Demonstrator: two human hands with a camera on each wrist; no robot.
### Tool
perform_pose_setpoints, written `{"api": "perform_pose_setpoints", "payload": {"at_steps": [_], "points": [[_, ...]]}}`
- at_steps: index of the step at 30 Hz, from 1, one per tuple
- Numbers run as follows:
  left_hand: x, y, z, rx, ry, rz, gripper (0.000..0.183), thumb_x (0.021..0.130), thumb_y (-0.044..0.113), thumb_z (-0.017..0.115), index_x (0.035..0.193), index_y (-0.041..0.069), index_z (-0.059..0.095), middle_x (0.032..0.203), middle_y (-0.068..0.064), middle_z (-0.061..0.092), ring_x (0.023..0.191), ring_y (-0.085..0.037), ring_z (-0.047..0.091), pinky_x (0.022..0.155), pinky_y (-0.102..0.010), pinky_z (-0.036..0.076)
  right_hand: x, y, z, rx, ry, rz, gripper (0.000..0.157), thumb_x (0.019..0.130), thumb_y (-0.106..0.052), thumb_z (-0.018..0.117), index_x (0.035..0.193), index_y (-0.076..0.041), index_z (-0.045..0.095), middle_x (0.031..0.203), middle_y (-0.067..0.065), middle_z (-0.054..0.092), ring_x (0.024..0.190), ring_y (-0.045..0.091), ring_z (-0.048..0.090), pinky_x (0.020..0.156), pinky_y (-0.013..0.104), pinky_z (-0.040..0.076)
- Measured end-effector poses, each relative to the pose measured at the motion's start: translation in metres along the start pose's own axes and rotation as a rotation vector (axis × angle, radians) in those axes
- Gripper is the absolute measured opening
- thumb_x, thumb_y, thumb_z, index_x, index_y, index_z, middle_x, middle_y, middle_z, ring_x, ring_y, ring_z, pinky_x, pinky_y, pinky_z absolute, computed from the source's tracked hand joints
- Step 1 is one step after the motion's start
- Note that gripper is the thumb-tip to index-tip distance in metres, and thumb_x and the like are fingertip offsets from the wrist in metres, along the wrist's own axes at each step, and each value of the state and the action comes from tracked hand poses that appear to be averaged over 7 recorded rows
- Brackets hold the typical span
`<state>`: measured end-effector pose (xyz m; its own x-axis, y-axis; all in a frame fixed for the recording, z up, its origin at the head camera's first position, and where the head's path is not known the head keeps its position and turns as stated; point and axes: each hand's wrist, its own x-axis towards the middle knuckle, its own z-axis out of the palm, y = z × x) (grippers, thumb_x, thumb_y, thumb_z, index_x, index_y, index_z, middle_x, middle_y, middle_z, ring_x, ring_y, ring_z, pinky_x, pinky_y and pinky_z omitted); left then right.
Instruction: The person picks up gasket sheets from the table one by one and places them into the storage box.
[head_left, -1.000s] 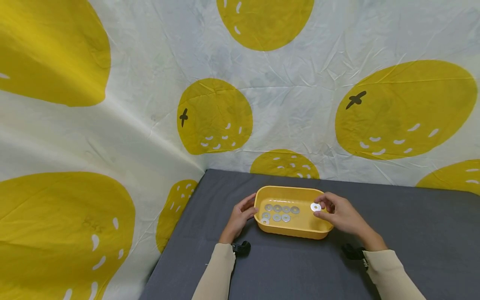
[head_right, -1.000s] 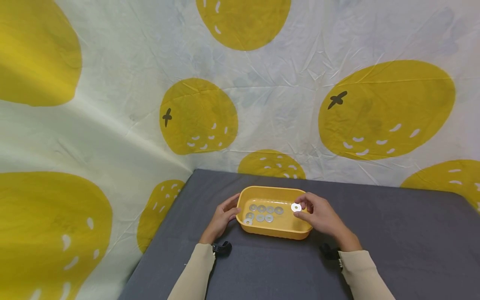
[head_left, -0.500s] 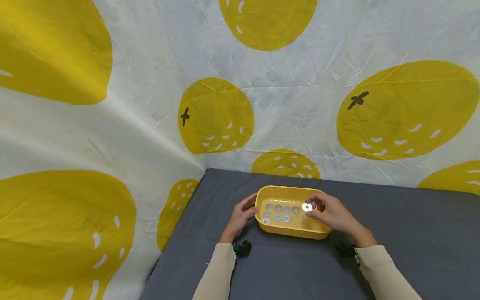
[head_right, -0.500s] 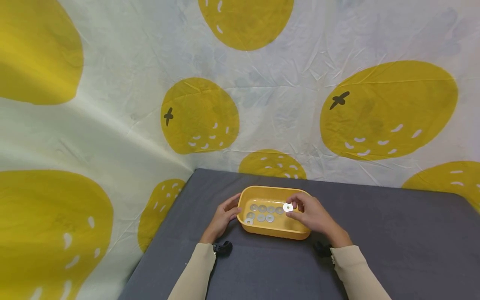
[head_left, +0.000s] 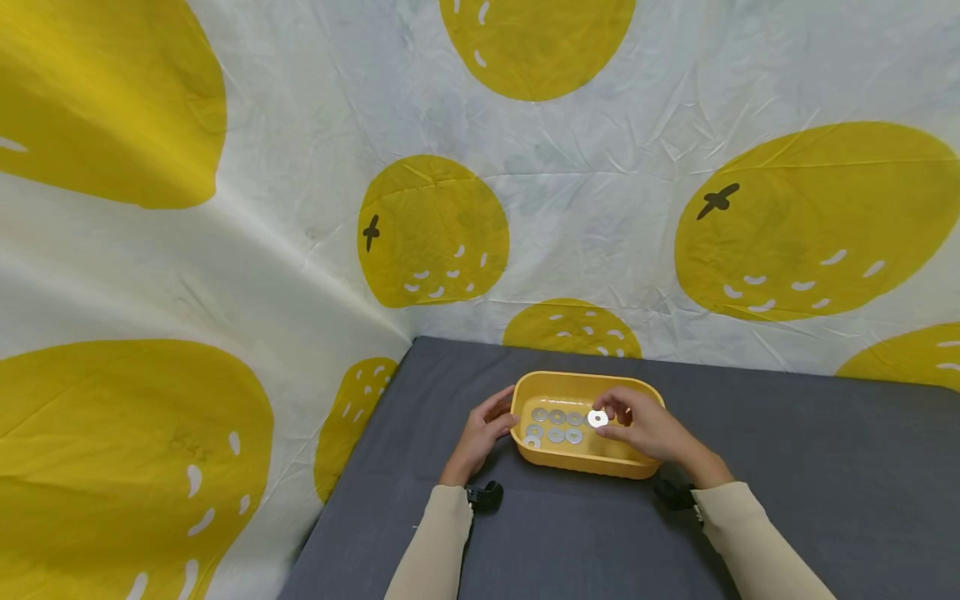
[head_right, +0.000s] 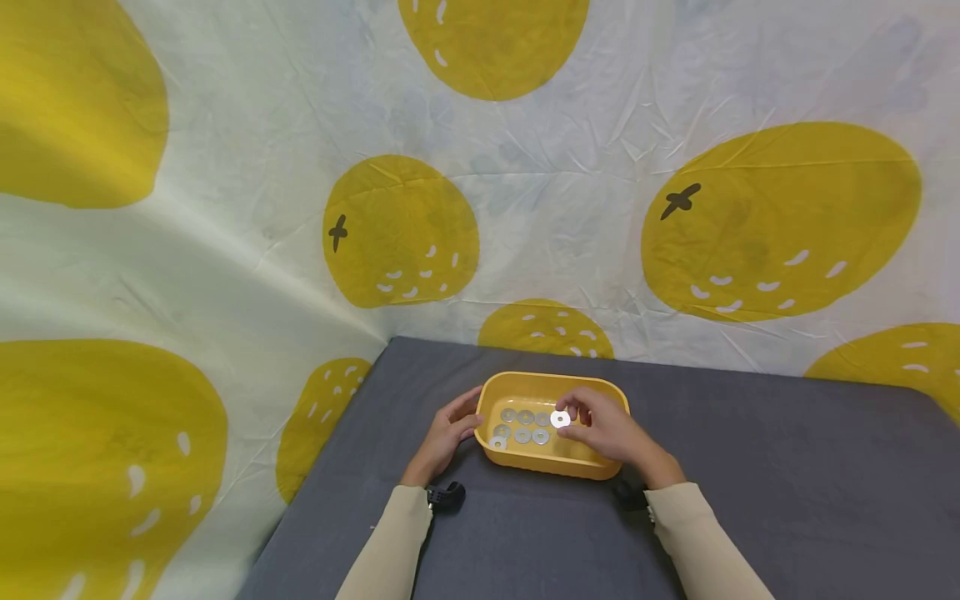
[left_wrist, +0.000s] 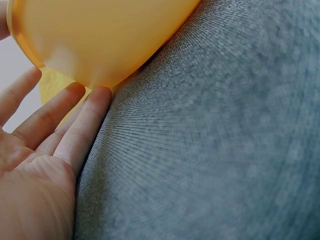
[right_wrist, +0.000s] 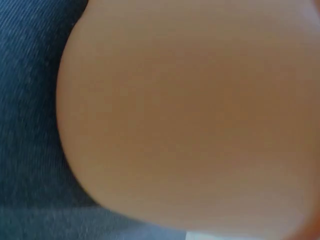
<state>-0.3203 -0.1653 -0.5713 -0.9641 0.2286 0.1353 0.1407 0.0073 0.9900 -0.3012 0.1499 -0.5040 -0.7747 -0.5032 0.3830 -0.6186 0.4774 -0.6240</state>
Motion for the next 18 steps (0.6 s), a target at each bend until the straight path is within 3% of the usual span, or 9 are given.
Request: {"api": "perform_pose_setpoints", "payload": {"at_steps": [9, 18], "points": [[0.002, -0.001, 0.000, 0.007, 0.002, 0.004, 0.055, 0.100, 0.017, 0.066, 0.151, 0.030, 0.051, 0.148, -0.009, 0.058, 0.133, -0.027, 0.059, 0.103, -0.038, 0.054, 0.010, -0.003, 0.010, 0.020, -0.035, -0.039, 0.024, 0.085, -0.008, 0.082, 0.106, -0.008, 0.068, 0.083, 0.001, 0.056, 0.068, 0.008, 0.047, 0.061, 0.024, 0.041], [0.002, -0.002, -0.001, 0.007, 0.004, 0.006, 0.055, 0.099, 0.020, 0.067, 0.151, 0.028, 0.051, 0.147, -0.011, 0.059, 0.132, -0.028, 0.060, 0.102, -0.039, 0.054, 0.020, -0.003, 0.019, 0.054, -0.154, -0.022, 0.025, 0.087, -0.011, 0.081, 0.109, -0.010, 0.069, 0.085, 0.001, 0.059, 0.070, 0.009, 0.050, 0.063, 0.024, 0.045]]}}
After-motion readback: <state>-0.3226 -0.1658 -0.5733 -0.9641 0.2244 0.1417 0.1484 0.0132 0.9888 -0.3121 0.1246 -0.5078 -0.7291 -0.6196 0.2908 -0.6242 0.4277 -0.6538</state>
